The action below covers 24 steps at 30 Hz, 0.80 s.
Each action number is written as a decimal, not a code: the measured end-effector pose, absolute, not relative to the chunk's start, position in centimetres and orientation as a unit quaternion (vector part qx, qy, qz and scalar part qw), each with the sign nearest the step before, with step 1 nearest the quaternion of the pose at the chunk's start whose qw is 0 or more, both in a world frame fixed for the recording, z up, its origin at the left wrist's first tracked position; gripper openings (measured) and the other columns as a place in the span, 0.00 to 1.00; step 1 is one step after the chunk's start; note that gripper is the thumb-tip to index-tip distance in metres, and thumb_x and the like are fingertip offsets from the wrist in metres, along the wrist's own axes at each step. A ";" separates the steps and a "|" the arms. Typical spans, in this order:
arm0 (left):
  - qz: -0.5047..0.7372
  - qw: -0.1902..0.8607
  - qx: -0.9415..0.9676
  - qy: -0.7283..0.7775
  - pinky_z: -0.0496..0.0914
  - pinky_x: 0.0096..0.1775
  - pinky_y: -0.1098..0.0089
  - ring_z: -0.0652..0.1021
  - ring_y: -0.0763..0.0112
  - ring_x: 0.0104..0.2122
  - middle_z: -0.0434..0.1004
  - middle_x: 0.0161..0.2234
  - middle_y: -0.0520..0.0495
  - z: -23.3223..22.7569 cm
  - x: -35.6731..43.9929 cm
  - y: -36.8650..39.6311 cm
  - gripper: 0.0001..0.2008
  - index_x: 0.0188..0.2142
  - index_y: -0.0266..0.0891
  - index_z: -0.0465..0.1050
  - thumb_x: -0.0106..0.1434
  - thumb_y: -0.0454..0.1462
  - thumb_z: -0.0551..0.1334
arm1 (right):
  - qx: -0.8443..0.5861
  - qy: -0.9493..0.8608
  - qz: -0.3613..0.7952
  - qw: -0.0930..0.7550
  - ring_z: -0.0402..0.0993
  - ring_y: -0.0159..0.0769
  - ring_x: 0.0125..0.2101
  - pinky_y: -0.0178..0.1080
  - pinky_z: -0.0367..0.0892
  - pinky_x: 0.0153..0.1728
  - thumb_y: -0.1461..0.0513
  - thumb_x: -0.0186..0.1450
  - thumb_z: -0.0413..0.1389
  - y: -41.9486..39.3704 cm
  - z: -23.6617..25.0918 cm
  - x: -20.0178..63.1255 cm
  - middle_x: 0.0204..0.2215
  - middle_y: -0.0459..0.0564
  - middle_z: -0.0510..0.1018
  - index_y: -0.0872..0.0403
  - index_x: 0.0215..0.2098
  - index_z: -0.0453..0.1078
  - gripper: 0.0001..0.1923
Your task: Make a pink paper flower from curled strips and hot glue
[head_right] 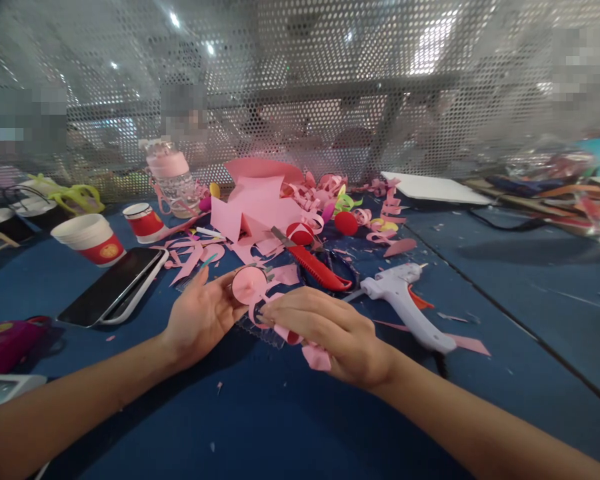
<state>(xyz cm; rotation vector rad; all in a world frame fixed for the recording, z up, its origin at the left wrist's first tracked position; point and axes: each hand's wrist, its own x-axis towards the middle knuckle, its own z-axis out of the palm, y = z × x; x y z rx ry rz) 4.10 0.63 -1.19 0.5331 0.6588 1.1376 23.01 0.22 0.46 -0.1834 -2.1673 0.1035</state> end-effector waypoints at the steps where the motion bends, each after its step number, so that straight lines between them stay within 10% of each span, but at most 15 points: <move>1: 0.517 0.763 0.247 0.299 0.61 0.51 0.64 0.72 0.61 0.47 0.74 0.43 0.37 -1.2 4.1 0.6 0.26 0.47 0.31 0.65 0.63 0.50 0.45 | -0.076 -0.881 0.041 0.465 0.71 0.34 0.41 0.39 0.71 0.40 0.74 0.62 0.46 0.2 0.4 23.0 0.37 0.58 0.75 0.64 0.47 0.63 0.16; 24: 0.522 0.740 0.285 0.315 0.54 0.54 0.58 0.70 0.57 0.50 0.75 0.42 0.37 -1.4 4.2 0.5 0.26 0.52 0.30 0.60 0.63 0.46 0.44 | -0.128 -0.853 0.075 0.500 0.74 0.37 0.37 0.42 0.73 0.36 0.75 0.59 0.47 0.5 -0.5 23.1 0.35 0.56 0.76 0.58 0.48 0.66 0.20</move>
